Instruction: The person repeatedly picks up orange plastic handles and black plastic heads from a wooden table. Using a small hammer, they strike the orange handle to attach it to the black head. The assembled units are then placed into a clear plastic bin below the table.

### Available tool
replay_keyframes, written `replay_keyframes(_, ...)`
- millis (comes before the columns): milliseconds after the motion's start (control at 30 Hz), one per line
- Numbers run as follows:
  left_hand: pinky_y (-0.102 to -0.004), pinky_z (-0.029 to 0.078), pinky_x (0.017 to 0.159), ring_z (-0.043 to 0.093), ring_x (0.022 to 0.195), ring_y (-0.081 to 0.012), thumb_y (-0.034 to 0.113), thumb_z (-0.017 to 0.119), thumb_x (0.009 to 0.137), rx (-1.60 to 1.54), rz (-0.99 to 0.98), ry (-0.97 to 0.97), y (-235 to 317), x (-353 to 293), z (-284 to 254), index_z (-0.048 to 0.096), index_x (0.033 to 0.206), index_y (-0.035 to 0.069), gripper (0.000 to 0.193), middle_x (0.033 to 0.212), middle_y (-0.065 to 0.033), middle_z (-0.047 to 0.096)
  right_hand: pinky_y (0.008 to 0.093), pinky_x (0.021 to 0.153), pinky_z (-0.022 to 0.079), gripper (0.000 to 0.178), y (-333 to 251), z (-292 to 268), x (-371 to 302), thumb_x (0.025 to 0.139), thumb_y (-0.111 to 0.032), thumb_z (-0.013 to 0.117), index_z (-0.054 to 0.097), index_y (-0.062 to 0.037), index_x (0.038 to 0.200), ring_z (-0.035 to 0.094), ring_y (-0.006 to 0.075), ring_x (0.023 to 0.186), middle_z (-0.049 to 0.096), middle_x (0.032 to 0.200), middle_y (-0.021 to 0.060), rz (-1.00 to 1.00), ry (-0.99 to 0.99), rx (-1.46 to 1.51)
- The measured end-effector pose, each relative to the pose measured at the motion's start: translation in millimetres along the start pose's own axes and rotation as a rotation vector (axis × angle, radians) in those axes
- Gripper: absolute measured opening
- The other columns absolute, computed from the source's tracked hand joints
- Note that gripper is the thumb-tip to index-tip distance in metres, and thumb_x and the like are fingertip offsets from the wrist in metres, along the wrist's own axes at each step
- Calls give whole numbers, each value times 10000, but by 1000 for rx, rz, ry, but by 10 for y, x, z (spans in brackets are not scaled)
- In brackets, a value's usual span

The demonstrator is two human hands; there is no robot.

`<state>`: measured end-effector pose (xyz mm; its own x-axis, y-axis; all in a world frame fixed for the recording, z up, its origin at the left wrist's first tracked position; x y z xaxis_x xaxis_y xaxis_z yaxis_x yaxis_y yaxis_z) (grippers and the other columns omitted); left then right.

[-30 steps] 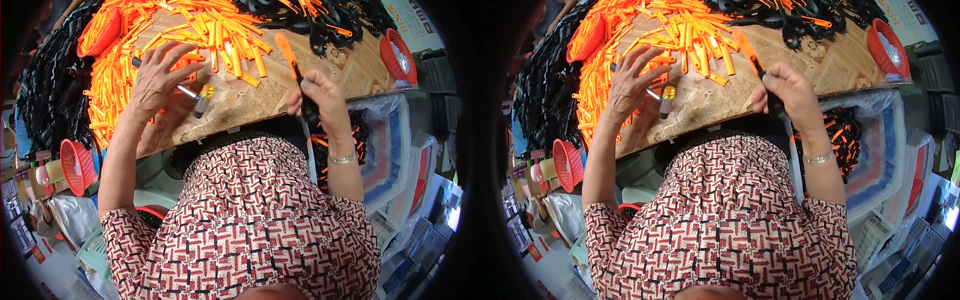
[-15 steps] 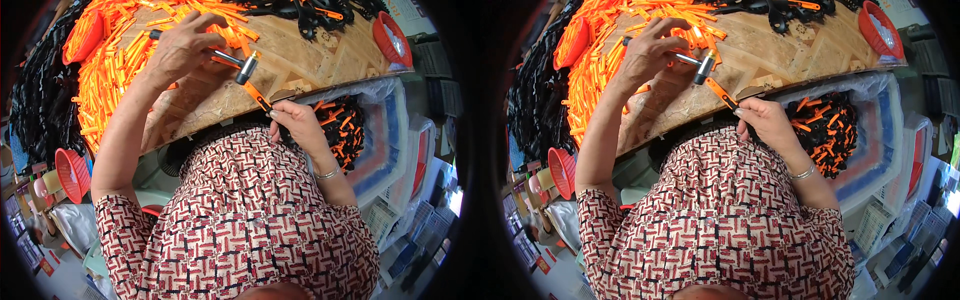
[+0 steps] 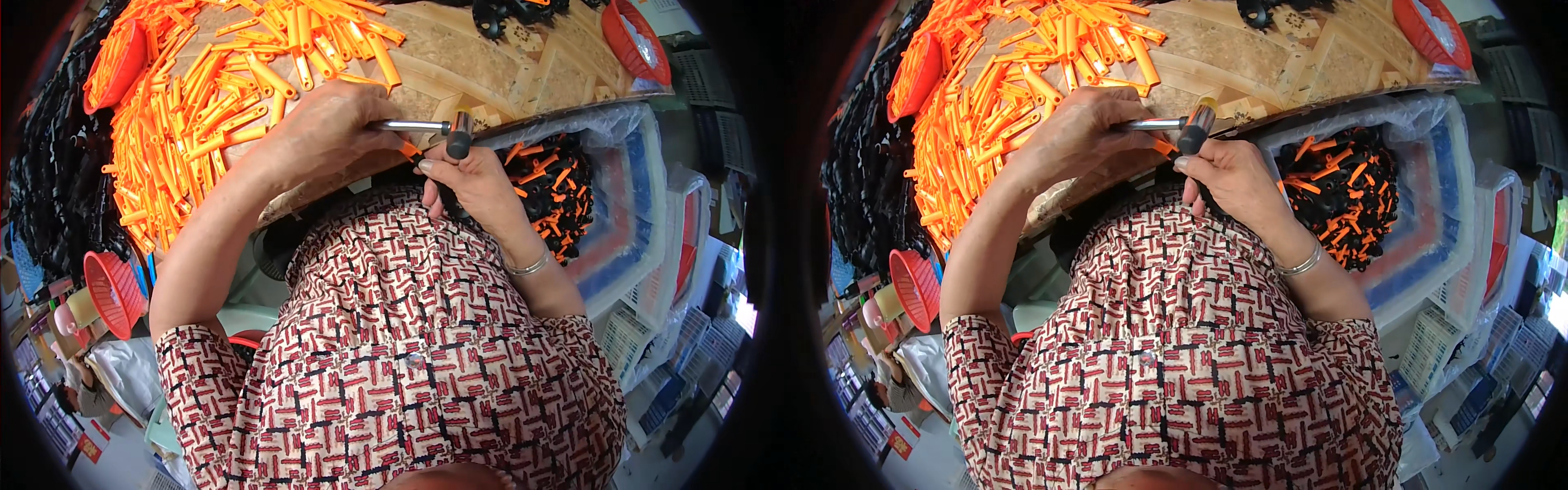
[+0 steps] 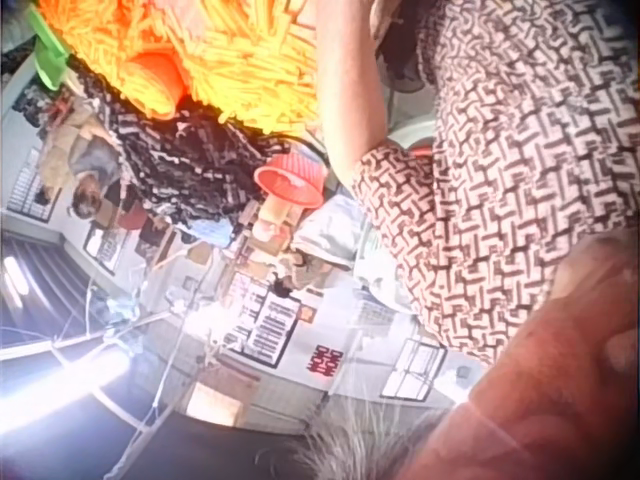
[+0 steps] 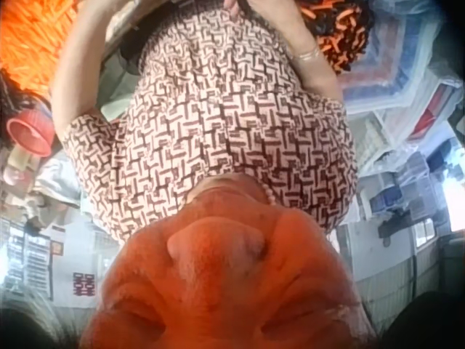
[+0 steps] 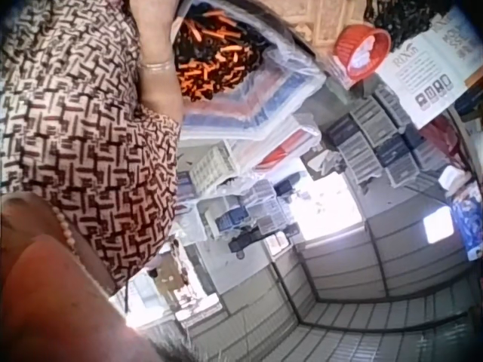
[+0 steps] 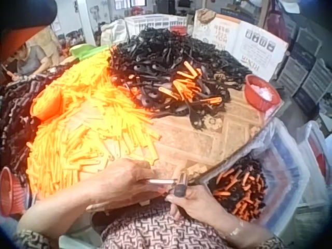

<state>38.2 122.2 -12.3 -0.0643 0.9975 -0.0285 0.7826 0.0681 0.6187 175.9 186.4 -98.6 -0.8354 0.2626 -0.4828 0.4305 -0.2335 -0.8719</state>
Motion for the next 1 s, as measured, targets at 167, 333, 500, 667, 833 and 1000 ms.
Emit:
replay_keyframes(167,-410,510,746,668,859,-313,183,754,850,28,39,39,-6,52,79,757,1035,76,214,895,-116,652,262,507,533,225,32,9,14,1003,-163,645,676,60,1010,649,165,556,680,700,113,-9,-10,55)
replay_keyframes(333,-431,512,727,669,864,-315,215,750,848,116,-25,43,108,53,8,762,1014,108,199,896,-100,637,254,498,509,260,-22,15,-15,1007,-196,643,678,61,982,641,150,543,680,691,102,3,0,25)
replay_keyframes(500,-446,523,731,676,880,-319,263,737,856,210,-8,-38,148,102,9,760,998,134,194,894,-93,631,268,466,488,299,-77,32,-15,995,-227,665,680,66,935,618,147,489,662,633,91,20,35,26)
replay_keyframes(667,-457,533,746,682,901,-327,296,733,856,260,-35,-58,159,164,20,744,968,137,195,906,-84,639,273,447,474,347,-46,45,-8,982,-284,681,681,56,911,598,148,464,640,596,84,94,56,82)
replay_keyframes(833,-465,533,767,680,942,-323,315,737,851,242,-6,-172,80,268,57,734,968,138,212,915,-83,639,269,436,467,385,-18,80,-16,969,-334,688,674,39,875,590,152,456,618,575,70,135,64,198)
replay_keyframes(1000,-461,529,779,676,962,-325,350,753,826,242,27,-245,44,340,116,722,953,128,258,945,-79,640,270,430,464,379,-29,74,-4,982,-323,674,665,32,849,584,152,449,614,572,71,157,40,157)
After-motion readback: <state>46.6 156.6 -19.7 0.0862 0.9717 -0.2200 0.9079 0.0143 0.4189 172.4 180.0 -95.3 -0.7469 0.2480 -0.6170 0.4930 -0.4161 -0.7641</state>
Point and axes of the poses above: each hand's wrist, its own x-axis towards the middle knuckle, its own z-axis out of the palm, y = z × x, the point moved 9 cm from there along x, towards the middle knuckle
